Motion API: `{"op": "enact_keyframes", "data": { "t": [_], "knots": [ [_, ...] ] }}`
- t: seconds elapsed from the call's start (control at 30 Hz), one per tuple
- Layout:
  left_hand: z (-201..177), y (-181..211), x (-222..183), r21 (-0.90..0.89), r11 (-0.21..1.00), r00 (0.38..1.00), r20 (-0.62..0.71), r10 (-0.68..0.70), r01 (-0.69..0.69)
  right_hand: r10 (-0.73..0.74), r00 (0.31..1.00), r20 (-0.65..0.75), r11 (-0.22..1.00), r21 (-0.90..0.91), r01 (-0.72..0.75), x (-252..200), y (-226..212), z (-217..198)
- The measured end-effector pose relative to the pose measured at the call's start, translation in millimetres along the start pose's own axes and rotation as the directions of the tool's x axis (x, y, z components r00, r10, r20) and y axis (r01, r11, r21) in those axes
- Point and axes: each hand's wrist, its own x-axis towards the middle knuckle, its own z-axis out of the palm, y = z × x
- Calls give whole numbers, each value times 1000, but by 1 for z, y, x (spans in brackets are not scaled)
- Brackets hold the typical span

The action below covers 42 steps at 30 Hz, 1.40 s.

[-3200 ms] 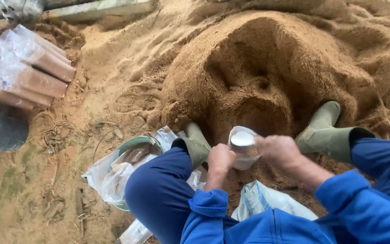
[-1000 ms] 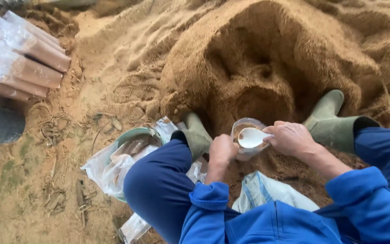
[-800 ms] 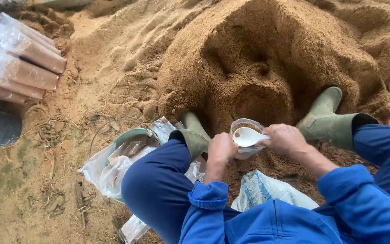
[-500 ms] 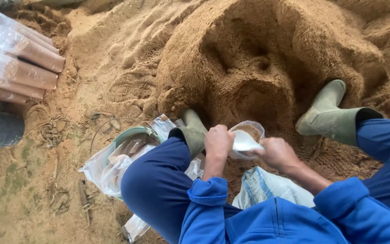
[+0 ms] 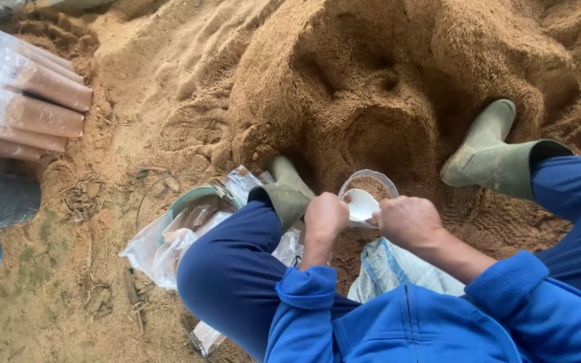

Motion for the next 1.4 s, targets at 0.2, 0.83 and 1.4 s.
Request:
{"op": "enact_keyframes", "data": {
  "t": [0.2,0.83,1.4],
  "knots": [
    [2,-14,7,-21,1000,1000,-26,-3,2,-78,997,-10,993,-85,77,38,-4,42],
    [-9,-17,14,1,999,997,-50,53,-53,22,999,34,1000,-3,-22,55,-3,-5],
    [-7,-30,18,75,997,994,-106,-7,15,52,999,-8,993,-104,-53,17,8,-13]
  ]
}}
